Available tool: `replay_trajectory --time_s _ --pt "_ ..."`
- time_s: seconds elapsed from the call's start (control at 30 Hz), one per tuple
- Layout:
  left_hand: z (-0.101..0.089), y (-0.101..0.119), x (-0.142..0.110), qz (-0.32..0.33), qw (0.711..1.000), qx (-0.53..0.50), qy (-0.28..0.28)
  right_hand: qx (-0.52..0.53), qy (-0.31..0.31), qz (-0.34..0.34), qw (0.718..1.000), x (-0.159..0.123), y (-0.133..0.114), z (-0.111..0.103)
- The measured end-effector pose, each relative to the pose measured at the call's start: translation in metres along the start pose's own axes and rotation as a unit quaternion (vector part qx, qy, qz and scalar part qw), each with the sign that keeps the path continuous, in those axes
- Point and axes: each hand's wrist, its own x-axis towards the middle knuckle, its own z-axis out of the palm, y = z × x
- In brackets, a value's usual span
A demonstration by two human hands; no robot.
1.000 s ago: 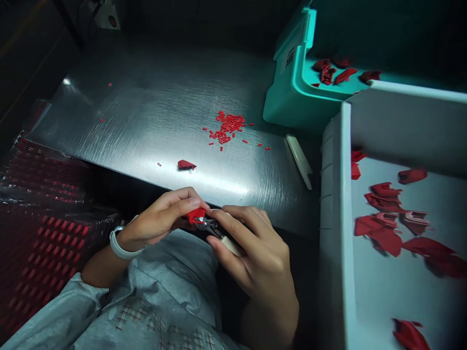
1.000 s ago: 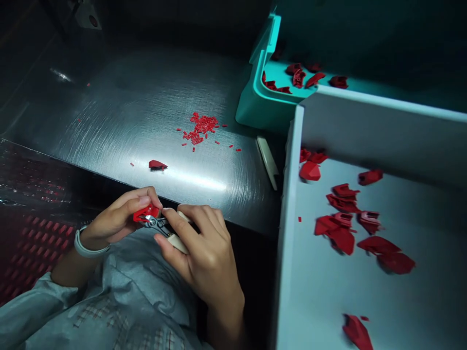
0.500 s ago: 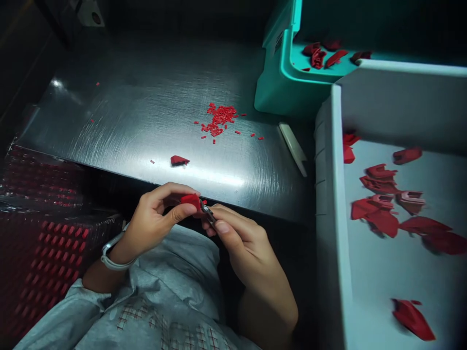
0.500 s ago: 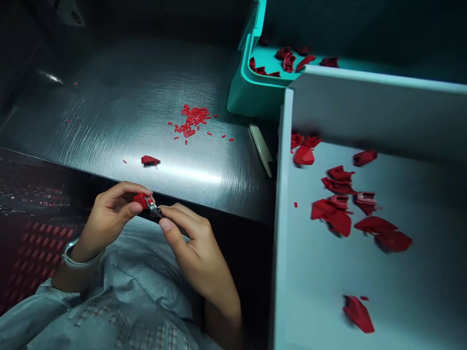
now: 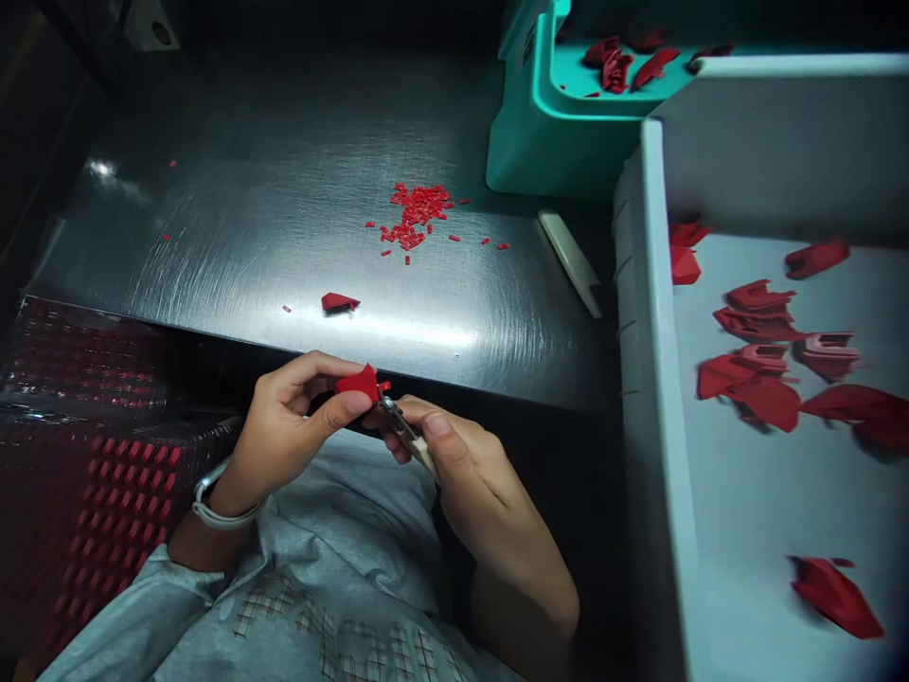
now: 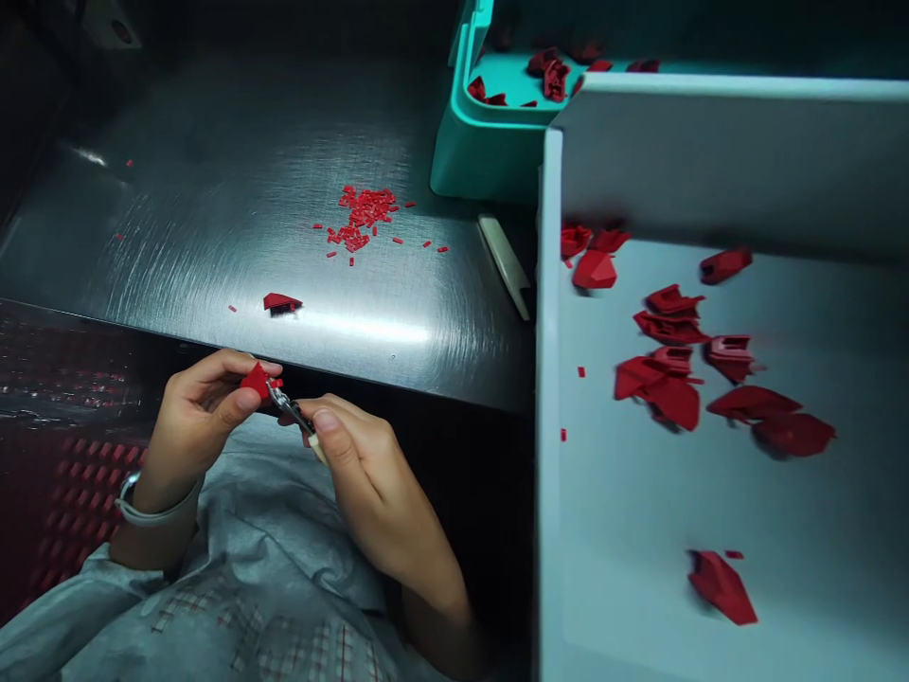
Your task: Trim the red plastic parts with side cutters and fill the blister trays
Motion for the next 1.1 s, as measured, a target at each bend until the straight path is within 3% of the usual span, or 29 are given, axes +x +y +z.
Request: replay_trajectory --time_s 0.33,0.87,1.1 --pt "0.003 -0.007 -0.003 -0.001 0.997 -0.068 0.025 -0.002 0.014 -0.002 1.000 -0.002 0.001 0.007" --pt "-0.003 -0.005 0.000 -0.011 1.000 0.002 0.003 -0.104 0.006 -0.050 0.993 -0.002 -0.002 0.005" --pt "-0.002 -0.003 0.003 -0.024 0.999 0.030 0.008 -0.143 0.045 -0.043 0.988 0.000 0.006 0.008"
